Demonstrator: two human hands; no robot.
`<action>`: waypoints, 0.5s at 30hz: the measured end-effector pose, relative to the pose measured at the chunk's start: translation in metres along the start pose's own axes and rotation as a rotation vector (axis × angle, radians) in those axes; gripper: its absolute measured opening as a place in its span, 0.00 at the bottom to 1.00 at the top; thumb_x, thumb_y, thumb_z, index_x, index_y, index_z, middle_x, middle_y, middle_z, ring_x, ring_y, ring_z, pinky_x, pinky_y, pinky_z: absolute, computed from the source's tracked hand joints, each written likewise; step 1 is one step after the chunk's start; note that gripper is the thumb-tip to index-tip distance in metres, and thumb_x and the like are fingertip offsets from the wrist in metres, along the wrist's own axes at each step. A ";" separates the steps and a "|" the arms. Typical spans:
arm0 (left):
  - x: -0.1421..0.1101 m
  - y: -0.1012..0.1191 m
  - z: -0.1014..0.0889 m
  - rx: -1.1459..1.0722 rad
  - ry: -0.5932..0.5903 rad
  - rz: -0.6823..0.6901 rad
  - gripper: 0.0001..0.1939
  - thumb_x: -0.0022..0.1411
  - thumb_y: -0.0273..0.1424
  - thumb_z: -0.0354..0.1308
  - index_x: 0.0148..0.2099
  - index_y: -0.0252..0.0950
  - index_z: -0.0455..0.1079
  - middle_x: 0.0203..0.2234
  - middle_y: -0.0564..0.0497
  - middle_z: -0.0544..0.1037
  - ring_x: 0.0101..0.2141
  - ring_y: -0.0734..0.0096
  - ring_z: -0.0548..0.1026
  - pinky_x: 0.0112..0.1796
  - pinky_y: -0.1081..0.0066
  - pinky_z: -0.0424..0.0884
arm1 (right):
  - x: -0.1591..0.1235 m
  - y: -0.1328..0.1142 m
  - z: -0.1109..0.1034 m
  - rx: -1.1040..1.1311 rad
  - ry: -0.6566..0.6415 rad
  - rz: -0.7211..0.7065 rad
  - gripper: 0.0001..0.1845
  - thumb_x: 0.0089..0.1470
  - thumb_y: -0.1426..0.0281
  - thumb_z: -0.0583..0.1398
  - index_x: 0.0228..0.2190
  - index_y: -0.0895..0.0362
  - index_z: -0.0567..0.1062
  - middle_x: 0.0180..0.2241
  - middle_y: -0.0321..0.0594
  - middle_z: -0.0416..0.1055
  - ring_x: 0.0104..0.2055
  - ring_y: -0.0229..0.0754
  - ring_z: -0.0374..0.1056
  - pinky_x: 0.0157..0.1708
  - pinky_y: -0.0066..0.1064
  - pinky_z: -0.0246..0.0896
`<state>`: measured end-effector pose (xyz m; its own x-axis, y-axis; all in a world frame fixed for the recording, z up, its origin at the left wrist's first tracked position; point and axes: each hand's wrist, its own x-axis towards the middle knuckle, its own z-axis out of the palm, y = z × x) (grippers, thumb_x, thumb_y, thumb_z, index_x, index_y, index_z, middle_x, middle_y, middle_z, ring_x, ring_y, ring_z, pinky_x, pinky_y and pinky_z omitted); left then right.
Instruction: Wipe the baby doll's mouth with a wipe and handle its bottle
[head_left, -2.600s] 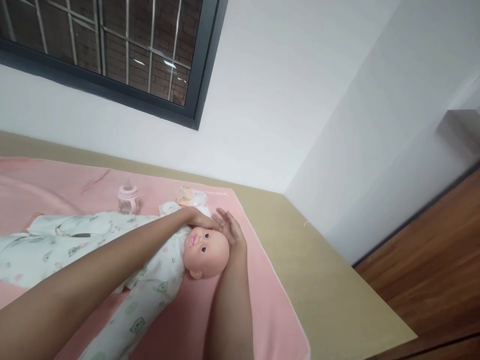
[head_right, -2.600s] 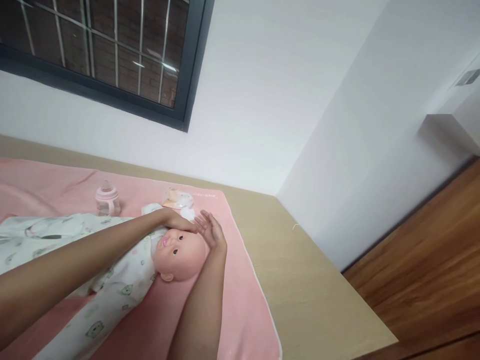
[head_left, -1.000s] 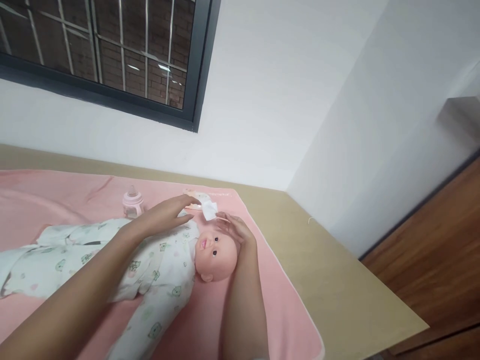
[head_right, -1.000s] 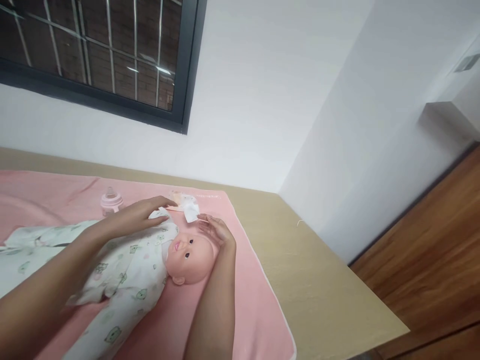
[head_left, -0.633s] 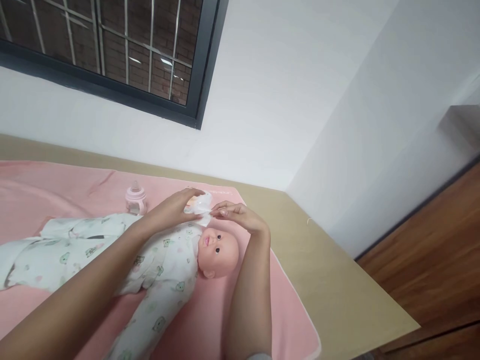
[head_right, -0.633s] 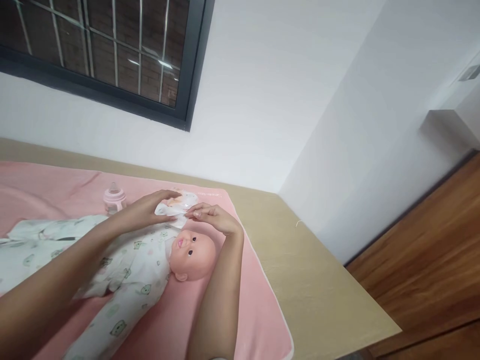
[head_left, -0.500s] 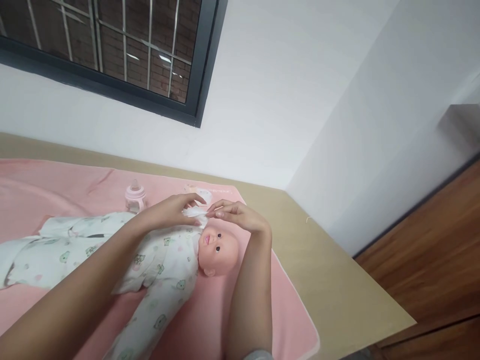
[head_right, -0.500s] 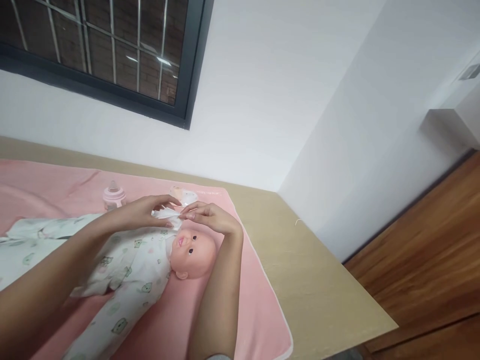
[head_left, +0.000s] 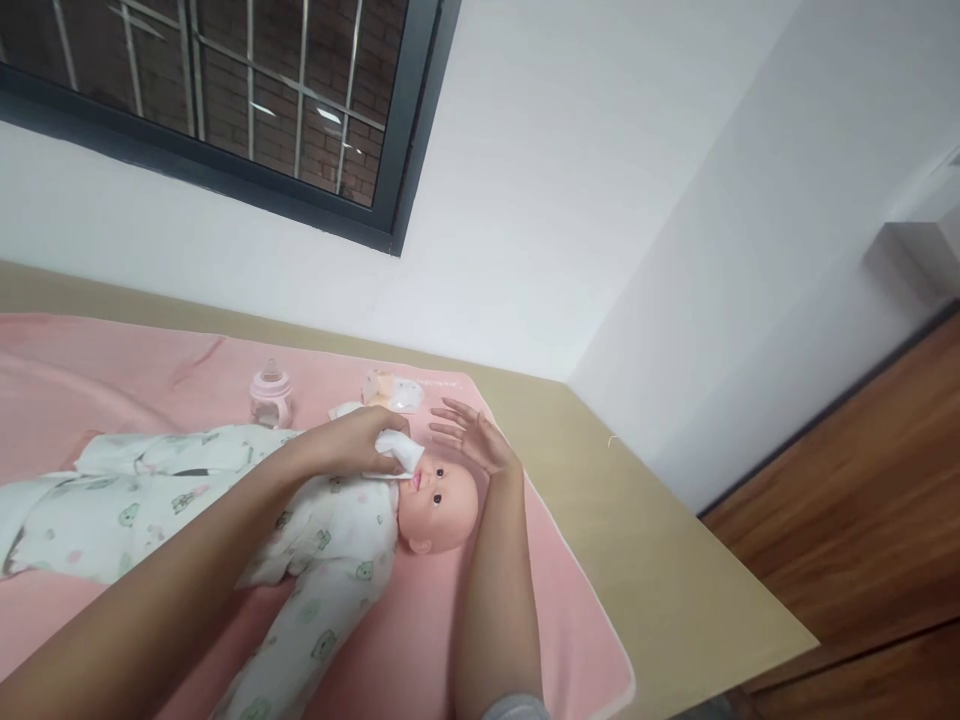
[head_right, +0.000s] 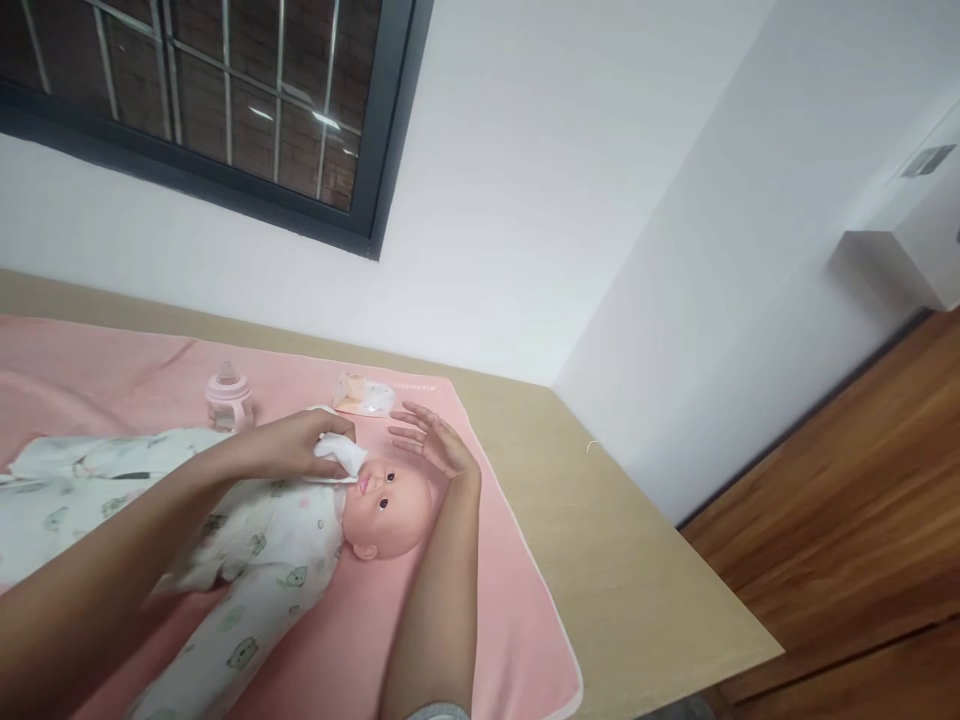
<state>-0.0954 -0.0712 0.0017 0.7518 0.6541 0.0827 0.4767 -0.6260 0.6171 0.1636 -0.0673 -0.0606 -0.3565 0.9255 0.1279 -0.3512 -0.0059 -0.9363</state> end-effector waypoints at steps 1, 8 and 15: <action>0.000 0.002 0.002 -0.007 -0.007 0.001 0.11 0.48 0.38 0.58 0.31 0.36 0.67 0.29 0.52 0.75 0.34 0.60 0.72 0.32 0.70 0.62 | 0.002 0.014 -0.007 0.065 0.023 -0.018 0.32 0.46 0.49 0.62 0.49 0.53 0.72 0.53 0.46 0.68 0.50 0.47 0.69 0.55 0.45 0.59; -0.001 0.010 0.010 -0.008 -0.071 -0.018 0.08 0.49 0.36 0.57 0.31 0.38 0.67 0.28 0.54 0.74 0.31 0.64 0.71 0.28 0.71 0.60 | 0.014 0.069 -0.020 0.234 0.294 -0.032 0.27 0.49 0.49 0.59 0.48 0.49 0.71 0.55 0.42 0.67 0.53 0.46 0.67 0.54 0.45 0.61; 0.001 0.004 0.015 0.079 -0.074 0.002 0.07 0.50 0.34 0.55 0.30 0.37 0.68 0.26 0.53 0.74 0.30 0.62 0.72 0.26 0.69 0.57 | 0.017 0.073 -0.018 0.205 0.324 0.039 0.28 0.47 0.54 0.61 0.49 0.50 0.70 0.54 0.43 0.68 0.53 0.46 0.67 0.53 0.44 0.62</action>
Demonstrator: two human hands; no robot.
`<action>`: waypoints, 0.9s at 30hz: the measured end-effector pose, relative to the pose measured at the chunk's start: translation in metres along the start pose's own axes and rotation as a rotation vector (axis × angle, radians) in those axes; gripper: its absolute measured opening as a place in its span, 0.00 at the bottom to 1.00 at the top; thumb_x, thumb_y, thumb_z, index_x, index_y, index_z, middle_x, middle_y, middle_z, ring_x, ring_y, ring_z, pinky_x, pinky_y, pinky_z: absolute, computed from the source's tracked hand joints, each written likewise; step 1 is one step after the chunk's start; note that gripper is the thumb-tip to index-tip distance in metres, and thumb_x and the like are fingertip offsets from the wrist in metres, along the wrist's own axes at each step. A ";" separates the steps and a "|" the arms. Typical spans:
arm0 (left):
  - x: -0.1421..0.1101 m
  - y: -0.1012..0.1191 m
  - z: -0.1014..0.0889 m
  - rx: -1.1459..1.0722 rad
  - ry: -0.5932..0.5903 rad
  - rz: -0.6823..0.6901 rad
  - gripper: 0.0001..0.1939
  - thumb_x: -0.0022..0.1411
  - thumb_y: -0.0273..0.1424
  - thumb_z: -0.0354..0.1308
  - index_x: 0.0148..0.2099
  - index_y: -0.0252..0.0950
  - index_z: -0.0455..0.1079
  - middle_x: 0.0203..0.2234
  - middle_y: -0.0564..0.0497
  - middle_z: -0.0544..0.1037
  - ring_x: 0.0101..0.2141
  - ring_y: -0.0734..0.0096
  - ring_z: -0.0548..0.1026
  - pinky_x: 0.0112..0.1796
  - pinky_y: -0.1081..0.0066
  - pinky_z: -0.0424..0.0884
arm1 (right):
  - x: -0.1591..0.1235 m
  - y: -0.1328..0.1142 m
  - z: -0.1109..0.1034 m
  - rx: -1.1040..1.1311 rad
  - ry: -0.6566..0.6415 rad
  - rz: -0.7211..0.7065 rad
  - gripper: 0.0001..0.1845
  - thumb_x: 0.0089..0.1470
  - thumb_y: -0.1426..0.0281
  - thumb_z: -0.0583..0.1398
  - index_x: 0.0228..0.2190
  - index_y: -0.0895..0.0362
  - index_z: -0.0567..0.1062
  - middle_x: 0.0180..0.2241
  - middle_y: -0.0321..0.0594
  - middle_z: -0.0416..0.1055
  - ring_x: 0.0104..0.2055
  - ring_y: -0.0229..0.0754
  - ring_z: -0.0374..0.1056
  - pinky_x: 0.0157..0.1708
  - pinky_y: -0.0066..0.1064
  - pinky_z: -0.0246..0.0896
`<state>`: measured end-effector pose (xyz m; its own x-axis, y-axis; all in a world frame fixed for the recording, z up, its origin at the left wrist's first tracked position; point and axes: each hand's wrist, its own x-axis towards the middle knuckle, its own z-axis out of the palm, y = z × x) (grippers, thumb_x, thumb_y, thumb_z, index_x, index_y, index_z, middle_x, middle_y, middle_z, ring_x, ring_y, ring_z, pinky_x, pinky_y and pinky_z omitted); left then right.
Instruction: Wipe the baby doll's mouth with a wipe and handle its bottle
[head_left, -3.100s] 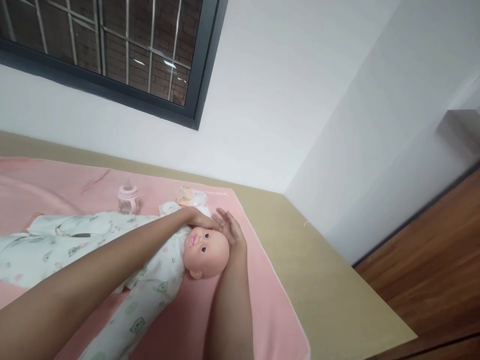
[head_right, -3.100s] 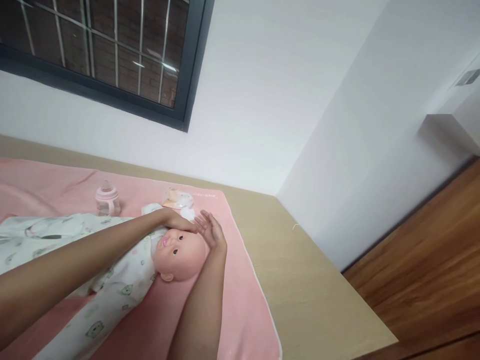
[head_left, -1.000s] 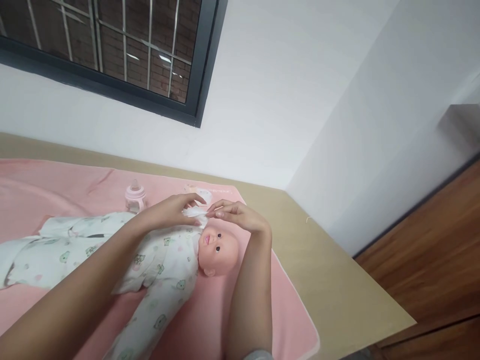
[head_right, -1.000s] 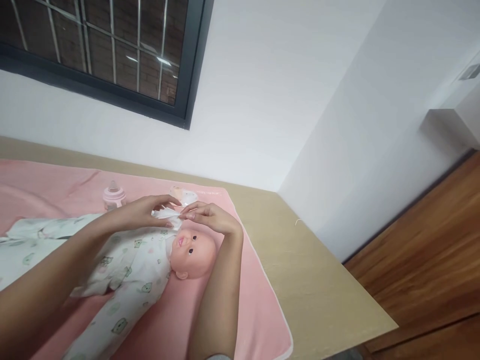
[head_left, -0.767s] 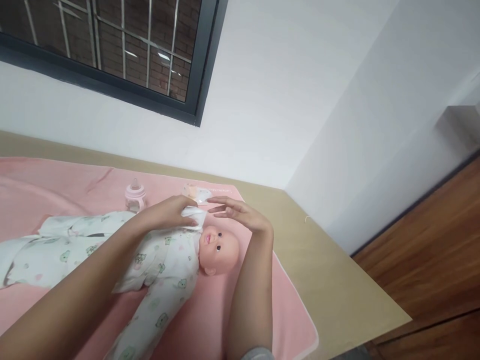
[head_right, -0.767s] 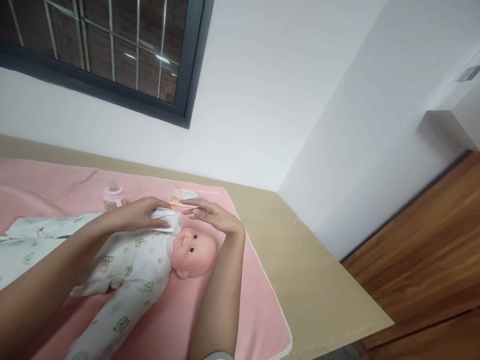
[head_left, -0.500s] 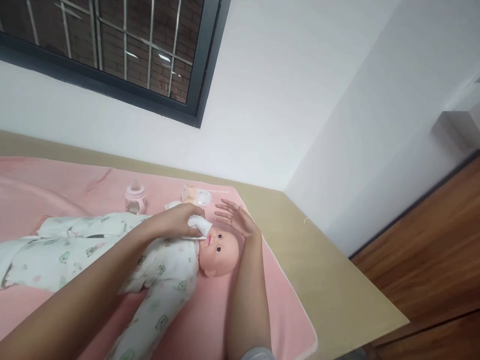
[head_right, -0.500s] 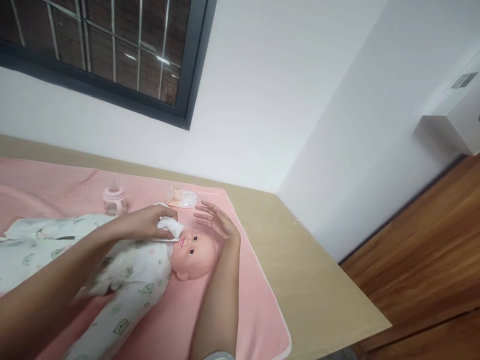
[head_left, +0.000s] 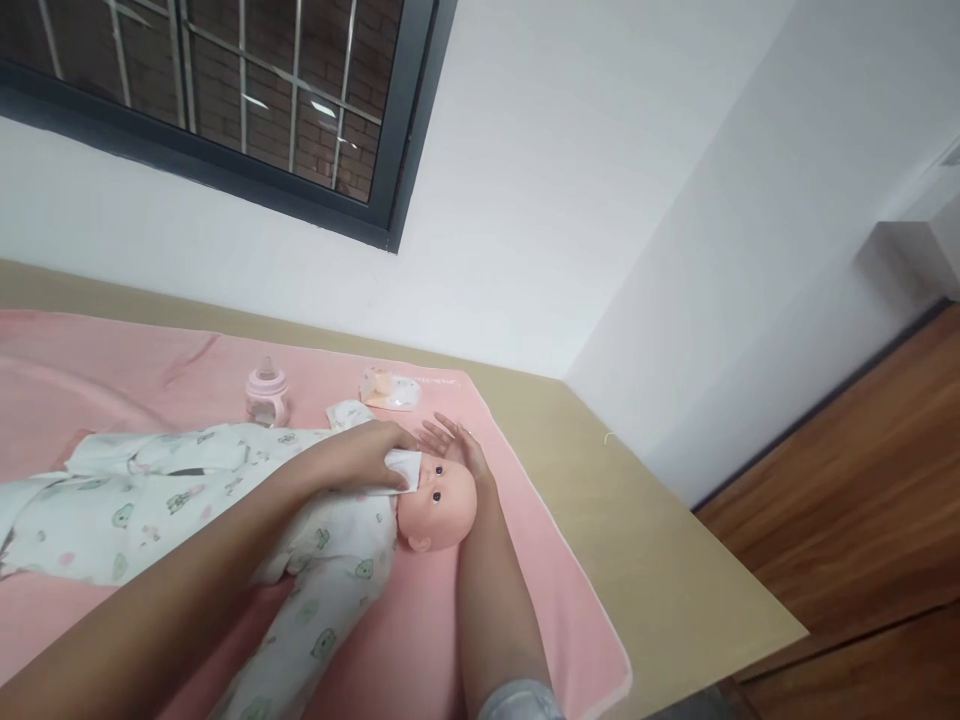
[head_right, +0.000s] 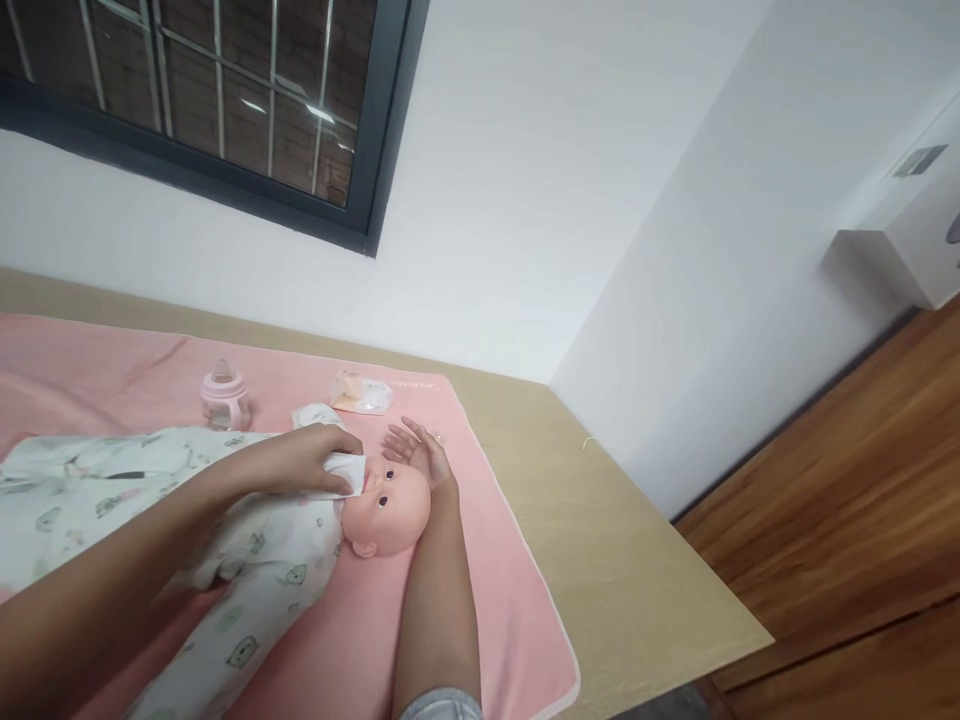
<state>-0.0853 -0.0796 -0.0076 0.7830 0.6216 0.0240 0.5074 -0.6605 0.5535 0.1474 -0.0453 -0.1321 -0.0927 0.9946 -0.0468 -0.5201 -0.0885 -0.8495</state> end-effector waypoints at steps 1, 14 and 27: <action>0.001 -0.001 0.001 0.004 0.002 0.000 0.06 0.49 0.34 0.55 0.28 0.37 0.67 0.25 0.53 0.74 0.29 0.62 0.72 0.26 0.69 0.57 | 0.000 0.001 0.000 -0.008 -0.001 0.004 0.27 0.48 0.54 0.61 0.49 0.50 0.70 0.53 0.43 0.69 0.53 0.46 0.67 0.53 0.44 0.62; -0.001 0.006 -0.002 0.044 0.079 -0.015 0.11 0.48 0.32 0.54 0.22 0.37 0.53 0.19 0.55 0.65 0.24 0.67 0.65 0.25 0.69 0.54 | -0.008 0.000 0.009 -0.041 0.028 -0.032 0.23 0.48 0.57 0.62 0.46 0.50 0.71 0.50 0.41 0.72 0.52 0.44 0.68 0.54 0.42 0.61; 0.004 0.003 0.001 0.076 0.139 -0.008 0.08 0.48 0.30 0.52 0.23 0.37 0.55 0.20 0.54 0.68 0.26 0.64 0.68 0.26 0.69 0.55 | 0.000 0.004 0.005 -0.059 0.058 0.006 0.22 0.48 0.59 0.61 0.45 0.51 0.71 0.46 0.40 0.74 0.50 0.43 0.70 0.53 0.40 0.62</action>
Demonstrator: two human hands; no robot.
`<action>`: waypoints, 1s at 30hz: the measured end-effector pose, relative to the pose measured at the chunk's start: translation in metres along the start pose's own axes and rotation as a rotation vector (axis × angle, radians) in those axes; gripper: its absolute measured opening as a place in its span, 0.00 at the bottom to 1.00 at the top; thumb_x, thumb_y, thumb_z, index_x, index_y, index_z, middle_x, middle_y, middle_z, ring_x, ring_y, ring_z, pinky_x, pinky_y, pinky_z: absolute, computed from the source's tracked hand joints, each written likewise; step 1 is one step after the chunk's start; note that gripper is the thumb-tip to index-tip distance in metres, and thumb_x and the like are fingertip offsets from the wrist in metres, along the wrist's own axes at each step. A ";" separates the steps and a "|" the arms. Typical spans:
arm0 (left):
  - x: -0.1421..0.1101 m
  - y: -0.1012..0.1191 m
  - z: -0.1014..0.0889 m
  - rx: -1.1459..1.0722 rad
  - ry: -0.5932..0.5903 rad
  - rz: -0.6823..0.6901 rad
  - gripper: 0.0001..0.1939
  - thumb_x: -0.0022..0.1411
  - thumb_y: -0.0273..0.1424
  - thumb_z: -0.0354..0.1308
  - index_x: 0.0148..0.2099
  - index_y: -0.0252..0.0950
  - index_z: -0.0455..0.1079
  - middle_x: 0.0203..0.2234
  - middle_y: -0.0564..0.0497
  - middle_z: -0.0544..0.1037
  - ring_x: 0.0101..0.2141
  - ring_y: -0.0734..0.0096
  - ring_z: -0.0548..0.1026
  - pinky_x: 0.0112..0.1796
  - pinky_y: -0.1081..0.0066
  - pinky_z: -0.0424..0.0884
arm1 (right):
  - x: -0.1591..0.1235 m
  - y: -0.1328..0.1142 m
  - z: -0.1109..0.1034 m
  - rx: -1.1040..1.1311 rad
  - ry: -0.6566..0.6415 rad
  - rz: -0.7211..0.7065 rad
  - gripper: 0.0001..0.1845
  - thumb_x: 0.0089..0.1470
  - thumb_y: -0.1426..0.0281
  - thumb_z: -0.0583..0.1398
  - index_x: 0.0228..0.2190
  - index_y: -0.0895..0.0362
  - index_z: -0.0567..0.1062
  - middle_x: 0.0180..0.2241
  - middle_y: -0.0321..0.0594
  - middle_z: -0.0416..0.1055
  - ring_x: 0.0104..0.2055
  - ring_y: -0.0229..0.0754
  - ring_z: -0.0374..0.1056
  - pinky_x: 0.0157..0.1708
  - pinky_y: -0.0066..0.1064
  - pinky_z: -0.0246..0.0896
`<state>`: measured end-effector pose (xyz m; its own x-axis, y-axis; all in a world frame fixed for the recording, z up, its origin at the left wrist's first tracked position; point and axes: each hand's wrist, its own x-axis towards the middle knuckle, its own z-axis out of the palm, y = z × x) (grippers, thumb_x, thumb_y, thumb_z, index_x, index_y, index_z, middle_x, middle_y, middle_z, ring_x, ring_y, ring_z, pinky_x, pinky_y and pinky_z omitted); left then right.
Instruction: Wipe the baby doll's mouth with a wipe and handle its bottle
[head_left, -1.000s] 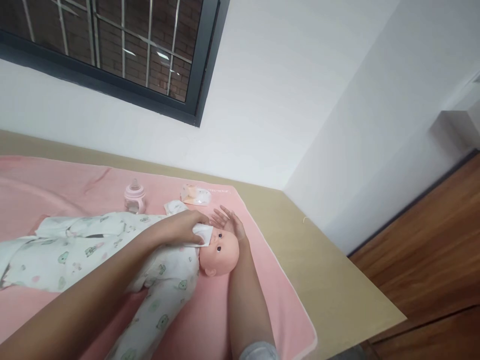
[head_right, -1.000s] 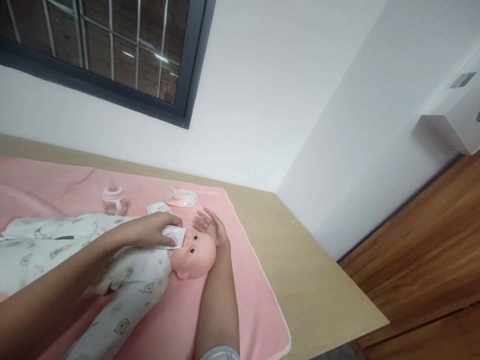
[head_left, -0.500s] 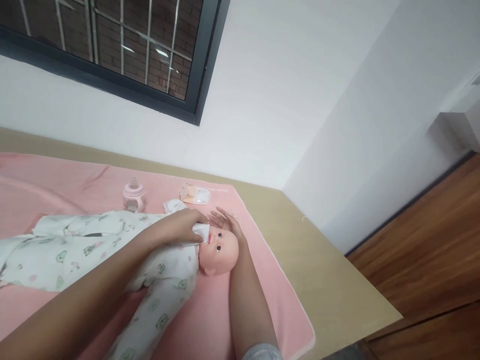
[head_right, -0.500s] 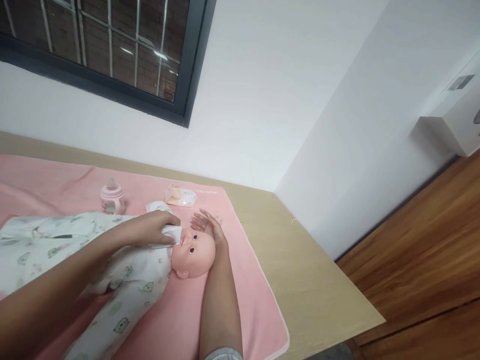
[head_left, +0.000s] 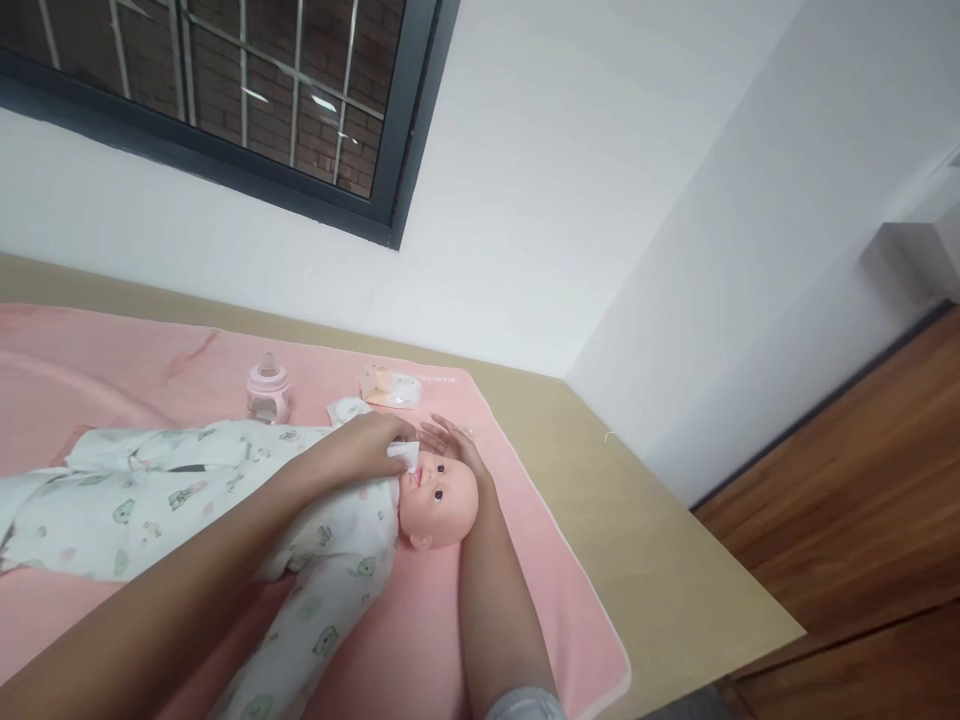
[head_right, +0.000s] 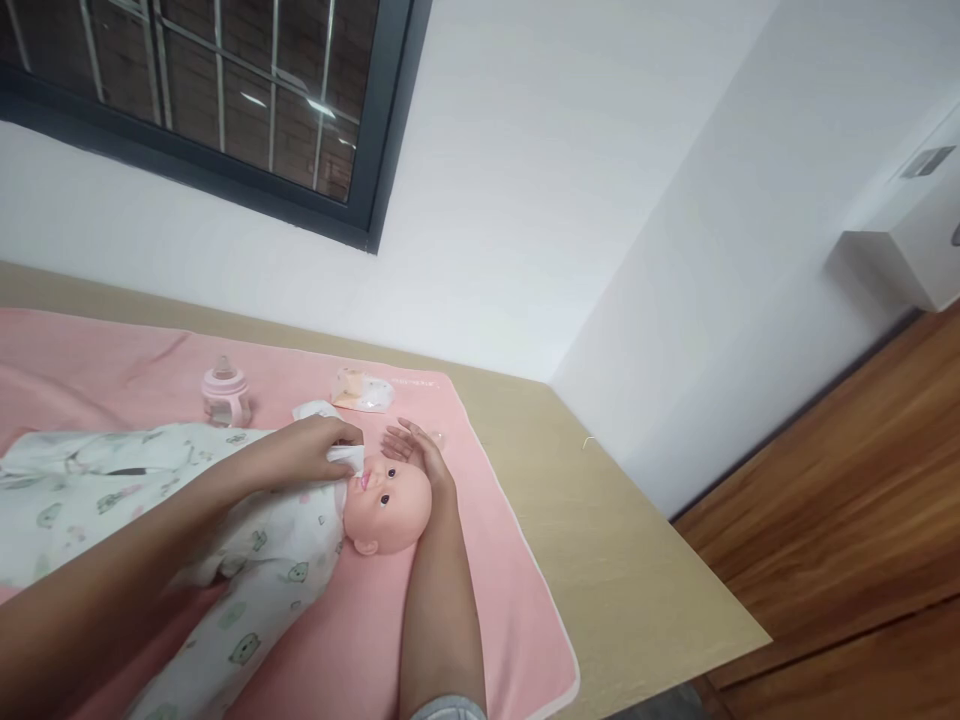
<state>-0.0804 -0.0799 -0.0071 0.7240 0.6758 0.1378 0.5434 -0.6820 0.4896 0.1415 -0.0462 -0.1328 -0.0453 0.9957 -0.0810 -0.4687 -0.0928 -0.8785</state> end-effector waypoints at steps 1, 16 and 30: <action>0.000 0.000 0.000 0.000 0.003 -0.001 0.06 0.48 0.30 0.52 0.23 0.37 0.57 0.21 0.54 0.70 0.26 0.64 0.69 0.27 0.69 0.56 | -0.001 0.000 0.000 0.004 -0.010 -0.010 0.22 0.48 0.59 0.62 0.45 0.51 0.71 0.46 0.40 0.74 0.50 0.43 0.70 0.53 0.40 0.62; 0.002 0.006 0.007 -0.041 0.063 -0.070 0.09 0.46 0.26 0.53 0.30 0.39 0.73 0.30 0.52 0.80 0.34 0.60 0.76 0.30 0.70 0.64 | -0.002 0.002 -0.002 -0.005 -0.037 -0.012 0.23 0.50 0.60 0.62 0.48 0.51 0.70 0.48 0.41 0.73 0.51 0.44 0.70 0.58 0.42 0.58; -0.003 0.005 -0.002 -0.155 0.035 0.050 0.11 0.53 0.27 0.52 0.35 0.40 0.75 0.36 0.56 0.81 0.38 0.66 0.76 0.38 0.74 0.66 | 0.004 0.008 -0.007 0.014 -0.041 -0.068 0.19 0.50 0.62 0.61 0.45 0.53 0.72 0.43 0.41 0.76 0.51 0.45 0.70 0.57 0.43 0.59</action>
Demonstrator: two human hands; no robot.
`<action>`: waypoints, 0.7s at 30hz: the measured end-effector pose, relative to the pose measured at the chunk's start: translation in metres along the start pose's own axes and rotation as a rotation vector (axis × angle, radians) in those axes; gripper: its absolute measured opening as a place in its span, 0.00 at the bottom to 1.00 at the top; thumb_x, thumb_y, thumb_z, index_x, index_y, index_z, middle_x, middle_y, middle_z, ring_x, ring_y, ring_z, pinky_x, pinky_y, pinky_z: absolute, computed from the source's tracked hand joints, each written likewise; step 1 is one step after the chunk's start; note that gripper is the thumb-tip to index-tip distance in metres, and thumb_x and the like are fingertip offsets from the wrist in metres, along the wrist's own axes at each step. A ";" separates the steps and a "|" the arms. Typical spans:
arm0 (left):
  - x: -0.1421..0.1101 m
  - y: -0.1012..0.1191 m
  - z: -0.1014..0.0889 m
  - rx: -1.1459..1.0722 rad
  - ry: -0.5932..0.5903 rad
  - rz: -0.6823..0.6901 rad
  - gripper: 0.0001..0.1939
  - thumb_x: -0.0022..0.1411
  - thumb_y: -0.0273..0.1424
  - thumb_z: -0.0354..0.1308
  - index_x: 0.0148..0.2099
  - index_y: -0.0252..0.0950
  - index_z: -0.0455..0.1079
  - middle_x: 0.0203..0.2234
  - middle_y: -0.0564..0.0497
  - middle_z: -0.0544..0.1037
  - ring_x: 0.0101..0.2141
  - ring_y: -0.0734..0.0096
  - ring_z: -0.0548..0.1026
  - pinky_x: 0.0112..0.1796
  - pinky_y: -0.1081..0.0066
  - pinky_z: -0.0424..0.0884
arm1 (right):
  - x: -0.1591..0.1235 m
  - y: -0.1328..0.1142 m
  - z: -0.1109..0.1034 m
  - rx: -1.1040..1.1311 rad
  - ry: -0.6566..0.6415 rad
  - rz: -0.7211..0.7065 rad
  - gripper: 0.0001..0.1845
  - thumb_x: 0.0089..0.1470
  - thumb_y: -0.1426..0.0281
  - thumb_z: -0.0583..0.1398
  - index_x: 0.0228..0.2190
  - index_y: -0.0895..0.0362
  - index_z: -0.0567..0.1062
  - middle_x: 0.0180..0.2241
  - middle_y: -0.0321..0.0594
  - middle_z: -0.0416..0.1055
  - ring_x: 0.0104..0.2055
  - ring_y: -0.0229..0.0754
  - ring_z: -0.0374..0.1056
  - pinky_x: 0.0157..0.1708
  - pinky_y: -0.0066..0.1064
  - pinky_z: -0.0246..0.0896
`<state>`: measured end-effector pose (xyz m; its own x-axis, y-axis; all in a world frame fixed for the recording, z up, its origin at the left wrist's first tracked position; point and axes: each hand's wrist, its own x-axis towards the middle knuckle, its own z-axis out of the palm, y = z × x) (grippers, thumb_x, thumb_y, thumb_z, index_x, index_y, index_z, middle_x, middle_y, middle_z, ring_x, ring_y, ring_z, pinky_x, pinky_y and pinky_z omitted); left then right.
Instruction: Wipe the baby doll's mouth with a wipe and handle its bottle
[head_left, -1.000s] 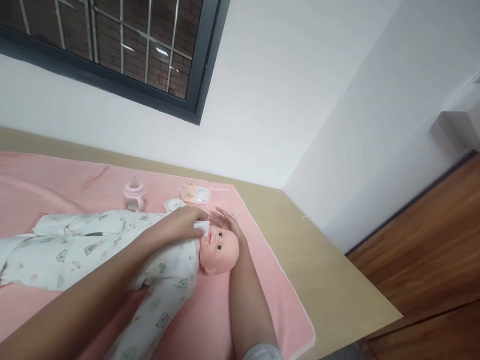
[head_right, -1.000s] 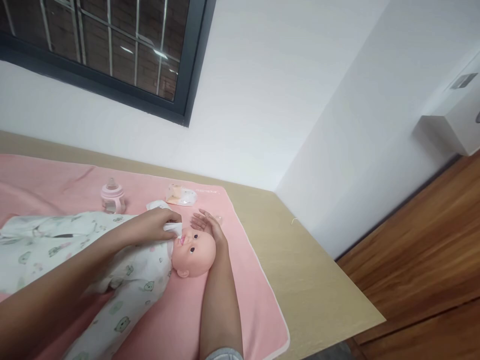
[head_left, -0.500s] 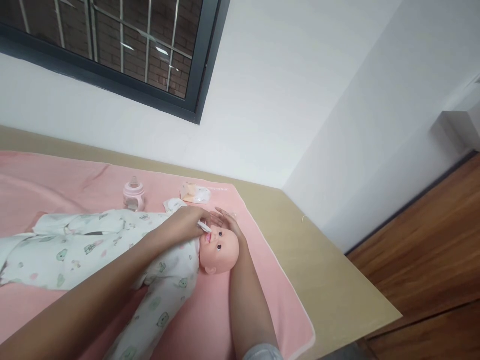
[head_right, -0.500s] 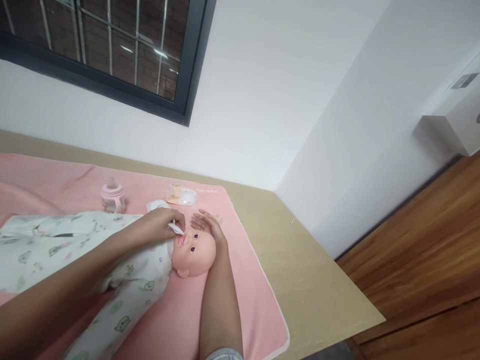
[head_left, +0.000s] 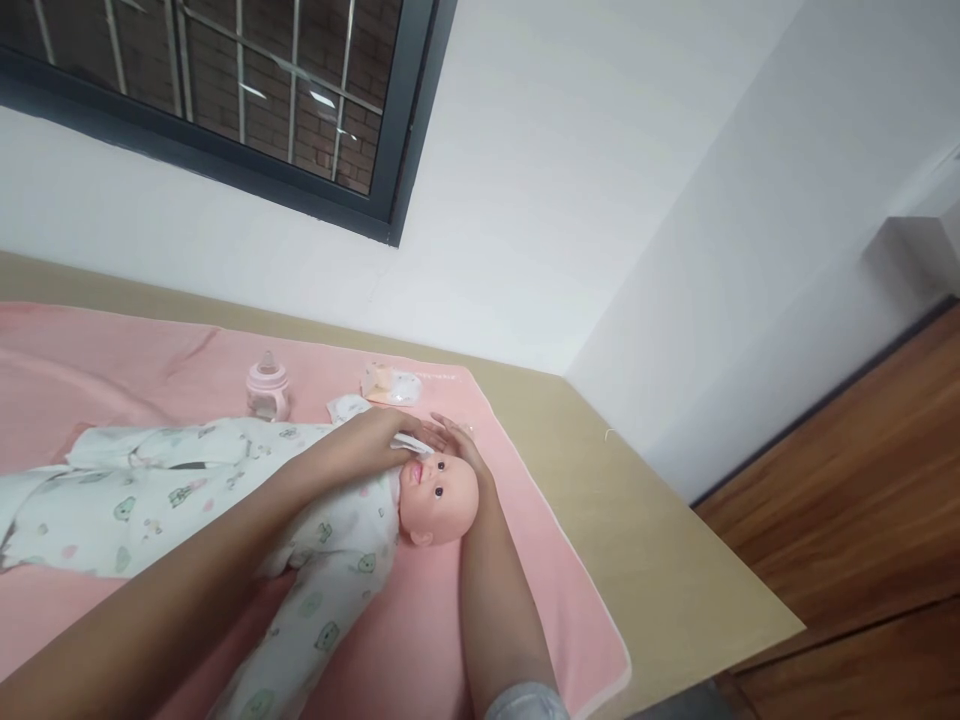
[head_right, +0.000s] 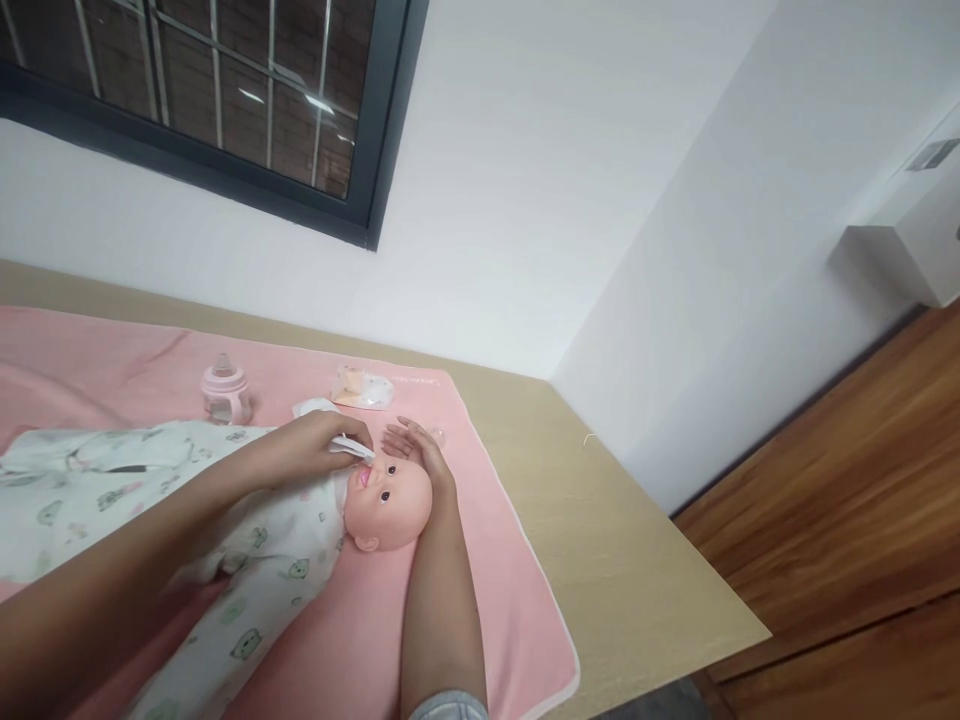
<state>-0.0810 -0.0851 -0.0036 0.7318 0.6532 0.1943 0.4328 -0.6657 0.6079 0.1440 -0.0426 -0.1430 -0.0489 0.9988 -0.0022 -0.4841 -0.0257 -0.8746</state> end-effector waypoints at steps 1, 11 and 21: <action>-0.001 0.001 -0.001 -0.010 -0.026 0.004 0.11 0.53 0.27 0.52 0.35 0.40 0.75 0.35 0.56 0.81 0.37 0.66 0.76 0.37 0.74 0.66 | 0.000 -0.001 0.000 0.001 0.001 0.000 0.19 0.50 0.63 0.61 0.45 0.53 0.72 0.43 0.41 0.76 0.51 0.45 0.70 0.57 0.43 0.59; -0.001 0.008 0.004 0.051 -0.083 -0.055 0.13 0.53 0.27 0.53 0.39 0.40 0.75 0.37 0.54 0.81 0.38 0.63 0.77 0.36 0.72 0.66 | -0.003 -0.005 0.005 -0.015 0.006 0.027 0.19 0.48 0.63 0.62 0.44 0.52 0.72 0.43 0.40 0.76 0.51 0.45 0.70 0.57 0.43 0.59; 0.001 0.006 0.008 0.039 -0.002 -0.039 0.11 0.52 0.27 0.53 0.37 0.40 0.74 0.39 0.54 0.81 0.41 0.64 0.76 0.42 0.73 0.67 | -0.001 -0.003 0.003 -0.026 -0.010 0.012 0.19 0.48 0.63 0.62 0.44 0.52 0.72 0.42 0.40 0.76 0.52 0.45 0.69 0.56 0.43 0.60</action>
<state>-0.0731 -0.0918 -0.0060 0.7152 0.6780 0.1697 0.4809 -0.6537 0.5843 0.1427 -0.0437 -0.1388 -0.0631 0.9980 -0.0079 -0.4608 -0.0361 -0.8867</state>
